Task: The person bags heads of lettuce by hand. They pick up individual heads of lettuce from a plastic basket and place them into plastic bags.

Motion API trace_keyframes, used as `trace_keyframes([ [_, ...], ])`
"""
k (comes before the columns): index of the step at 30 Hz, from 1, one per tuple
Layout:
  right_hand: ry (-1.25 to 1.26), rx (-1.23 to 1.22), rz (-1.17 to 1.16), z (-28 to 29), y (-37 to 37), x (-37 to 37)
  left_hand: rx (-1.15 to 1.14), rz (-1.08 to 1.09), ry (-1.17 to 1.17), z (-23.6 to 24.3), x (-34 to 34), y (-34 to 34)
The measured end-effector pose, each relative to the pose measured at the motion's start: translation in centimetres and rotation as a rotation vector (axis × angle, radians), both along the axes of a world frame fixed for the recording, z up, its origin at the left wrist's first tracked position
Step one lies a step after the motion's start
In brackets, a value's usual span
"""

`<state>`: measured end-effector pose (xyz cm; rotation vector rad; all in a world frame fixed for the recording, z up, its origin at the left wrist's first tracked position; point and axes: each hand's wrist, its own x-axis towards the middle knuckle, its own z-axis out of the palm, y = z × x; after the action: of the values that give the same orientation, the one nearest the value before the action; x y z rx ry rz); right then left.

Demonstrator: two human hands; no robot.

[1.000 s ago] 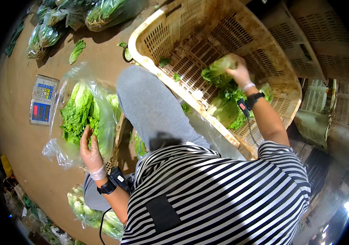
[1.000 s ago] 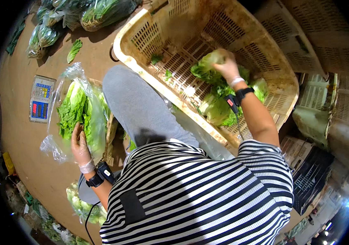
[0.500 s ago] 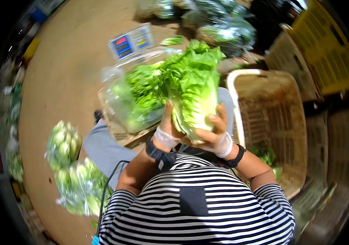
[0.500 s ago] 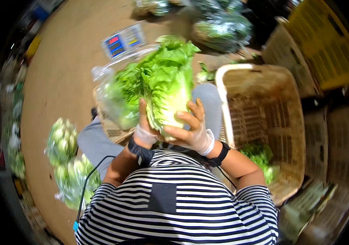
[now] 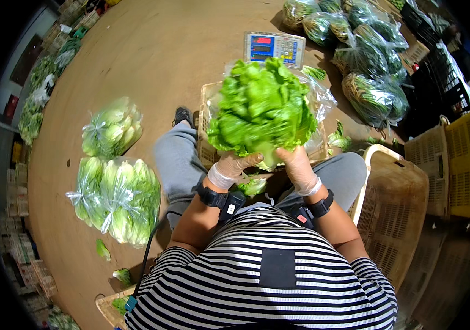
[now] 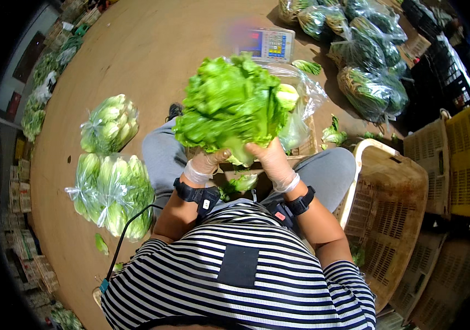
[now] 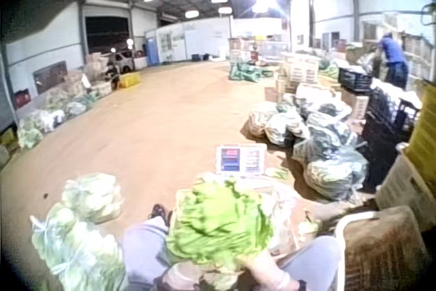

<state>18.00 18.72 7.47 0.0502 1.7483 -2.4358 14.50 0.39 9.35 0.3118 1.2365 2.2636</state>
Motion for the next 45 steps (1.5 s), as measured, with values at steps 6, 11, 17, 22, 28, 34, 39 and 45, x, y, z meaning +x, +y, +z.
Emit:
trace_keyframes([
  [6,-0.069,-0.536,0.03,-1.9,-2.6,-0.4,-0.445,0.048,0.773,-4.3,-1.0,-2.2],
  [11,-0.159,-0.609,0.007,-2.7,-2.2,-0.4,-0.003,0.065,0.597,0.1,-1.0,-0.1],
  [17,-0.181,-1.323,0.436,-4.3,-0.8,-0.3,-0.206,0.25,0.269,-2.8,-2.8,-0.3],
  [22,-0.116,-1.041,0.427,-4.9,-1.2,0.1,0.341,-0.326,-0.329,-5.5,-2.4,-0.3],
  [28,-0.461,0.322,-0.291,-0.2,1.5,-2.1,0.405,0.107,-0.393,-4.5,-2.6,0.5],
  [34,0.191,0.867,-0.346,0.9,-1.7,-0.9,0.339,0.338,-0.171,-5.8,-2.3,1.5],
  [39,0.416,0.532,-0.648,-0.1,-2.3,0.4,0.437,0.267,-0.349,-4.5,-1.6,2.0],
  [45,0.102,-0.185,-0.877,1.5,1.2,-0.1,0.658,0.446,-0.374,-2.0,-1.8,0.3],
])
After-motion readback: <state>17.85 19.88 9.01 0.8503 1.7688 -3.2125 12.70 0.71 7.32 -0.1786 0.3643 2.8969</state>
